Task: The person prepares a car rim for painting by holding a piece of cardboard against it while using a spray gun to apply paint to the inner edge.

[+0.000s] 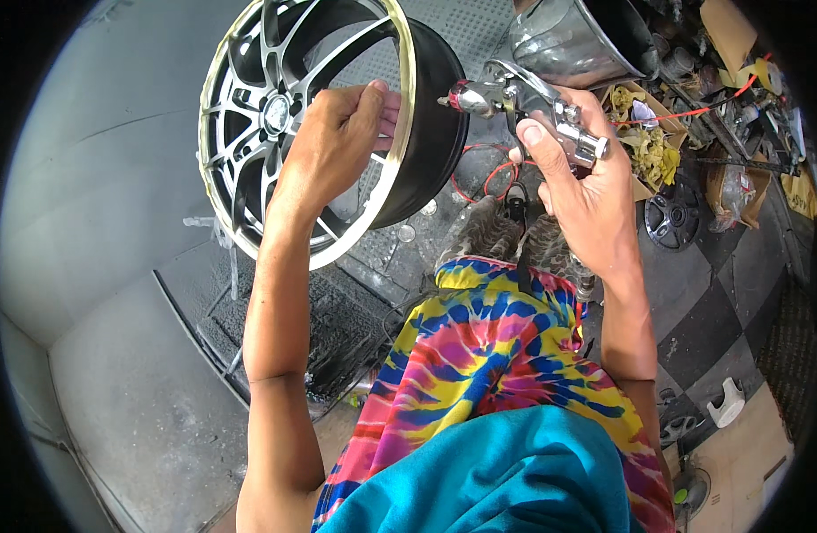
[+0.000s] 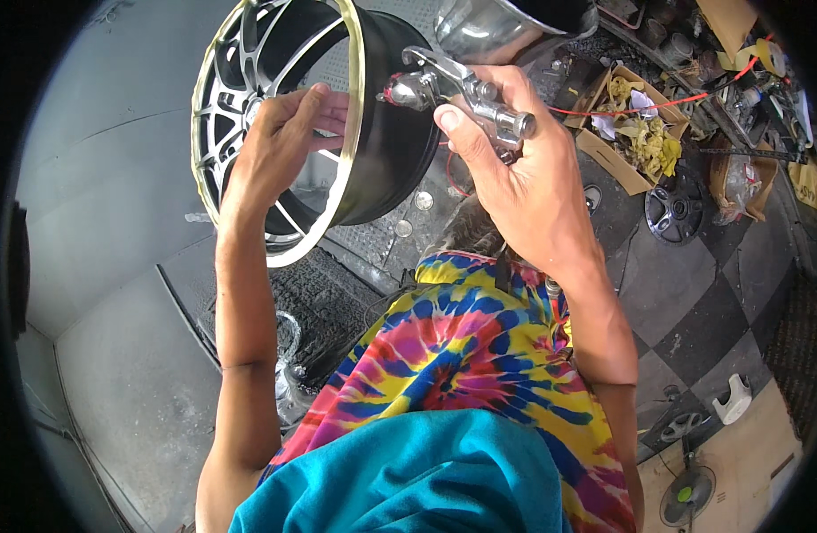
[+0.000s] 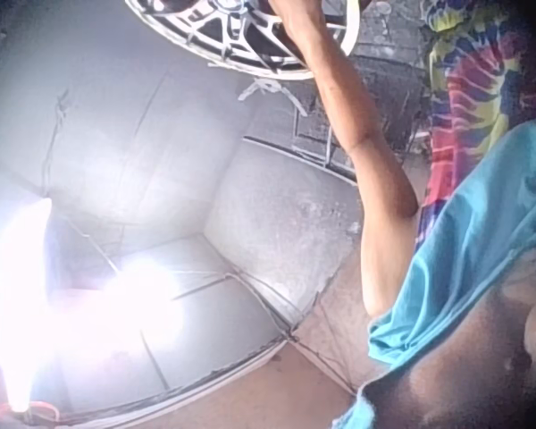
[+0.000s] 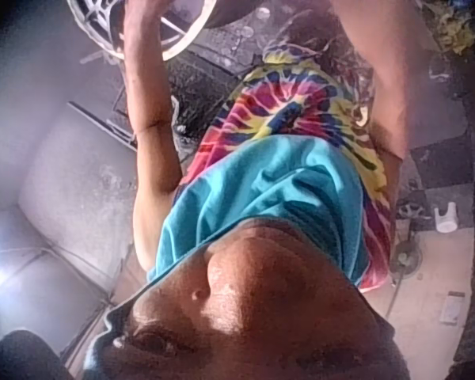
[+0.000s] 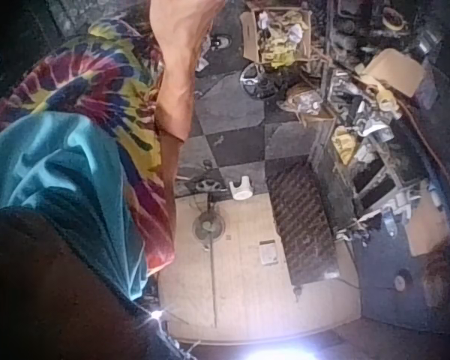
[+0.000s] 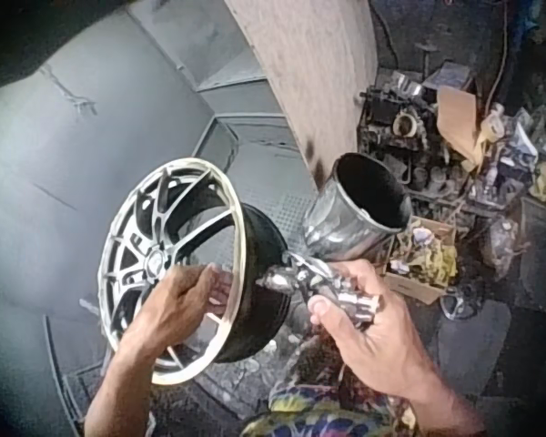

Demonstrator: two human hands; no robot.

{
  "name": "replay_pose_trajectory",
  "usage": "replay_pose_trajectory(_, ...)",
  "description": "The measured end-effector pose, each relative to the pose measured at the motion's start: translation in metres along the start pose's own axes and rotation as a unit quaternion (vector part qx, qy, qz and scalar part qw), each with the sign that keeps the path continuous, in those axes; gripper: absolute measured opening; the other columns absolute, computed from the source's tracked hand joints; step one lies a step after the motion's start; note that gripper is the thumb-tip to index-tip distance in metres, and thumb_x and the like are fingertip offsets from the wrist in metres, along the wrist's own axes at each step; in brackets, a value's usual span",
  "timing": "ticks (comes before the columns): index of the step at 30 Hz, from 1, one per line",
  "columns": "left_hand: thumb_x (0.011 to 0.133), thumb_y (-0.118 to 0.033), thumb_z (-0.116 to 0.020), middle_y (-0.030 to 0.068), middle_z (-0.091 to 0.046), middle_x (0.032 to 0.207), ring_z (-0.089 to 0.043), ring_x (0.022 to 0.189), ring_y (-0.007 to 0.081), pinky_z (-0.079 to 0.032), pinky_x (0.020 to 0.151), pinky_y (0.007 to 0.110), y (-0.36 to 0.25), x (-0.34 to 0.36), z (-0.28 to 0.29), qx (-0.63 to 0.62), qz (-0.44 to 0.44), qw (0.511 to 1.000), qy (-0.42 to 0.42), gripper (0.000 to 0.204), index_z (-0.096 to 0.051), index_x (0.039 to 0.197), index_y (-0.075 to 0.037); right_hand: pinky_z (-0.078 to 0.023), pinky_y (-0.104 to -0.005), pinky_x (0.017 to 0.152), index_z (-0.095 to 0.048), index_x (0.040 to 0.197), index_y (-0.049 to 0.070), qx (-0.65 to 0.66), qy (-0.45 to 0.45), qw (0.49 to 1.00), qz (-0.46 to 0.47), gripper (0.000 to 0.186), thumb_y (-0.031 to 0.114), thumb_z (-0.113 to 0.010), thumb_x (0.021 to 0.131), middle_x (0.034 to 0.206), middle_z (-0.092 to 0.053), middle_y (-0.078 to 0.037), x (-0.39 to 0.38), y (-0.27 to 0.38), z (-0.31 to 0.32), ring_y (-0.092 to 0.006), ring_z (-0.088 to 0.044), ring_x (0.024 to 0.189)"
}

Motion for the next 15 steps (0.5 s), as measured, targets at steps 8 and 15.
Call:
replay_pose_trajectory(8,0.118,-0.032,-0.051,0.0190,-0.080,0.097,-0.078,0.090,0.0215,-0.065,0.084,0.036,0.002,0.000,0.000,0.007,-0.012,1.000,-0.003,0.053,-0.075,0.121,0.015,-0.053,-0.0283,0.069,-0.066,0.131,0.005,0.006,0.026,0.999,-0.040,0.032,0.025,-0.074,0.108,0.089,-0.070,-0.001,-0.004,-0.002,-0.005,-0.0077,-0.065,0.076)
replay_pose_trajectory(15,0.119,-0.032,-0.050,0.0189,-0.080,0.097,-0.078,0.090,0.0215,-0.065,0.085,0.036,0.000,0.000,-0.001,0.004,-0.007,1.000,-0.001,0.052,-0.075,0.121,0.014,-0.051,-0.0283,0.068,-0.065,0.131,0.002,-0.014,0.038,0.998,-0.046,0.033,0.023,-0.075,0.107,0.085,-0.067,-0.001,-0.012,0.002,-0.007,-0.0083,-0.063,0.074)
Point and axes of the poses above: each hand's wrist, its own x-axis towards the middle knuckle, its own z-axis out of the back of the hand, y = z × x, the point moved 9 cm from there along x, towards the middle knuckle
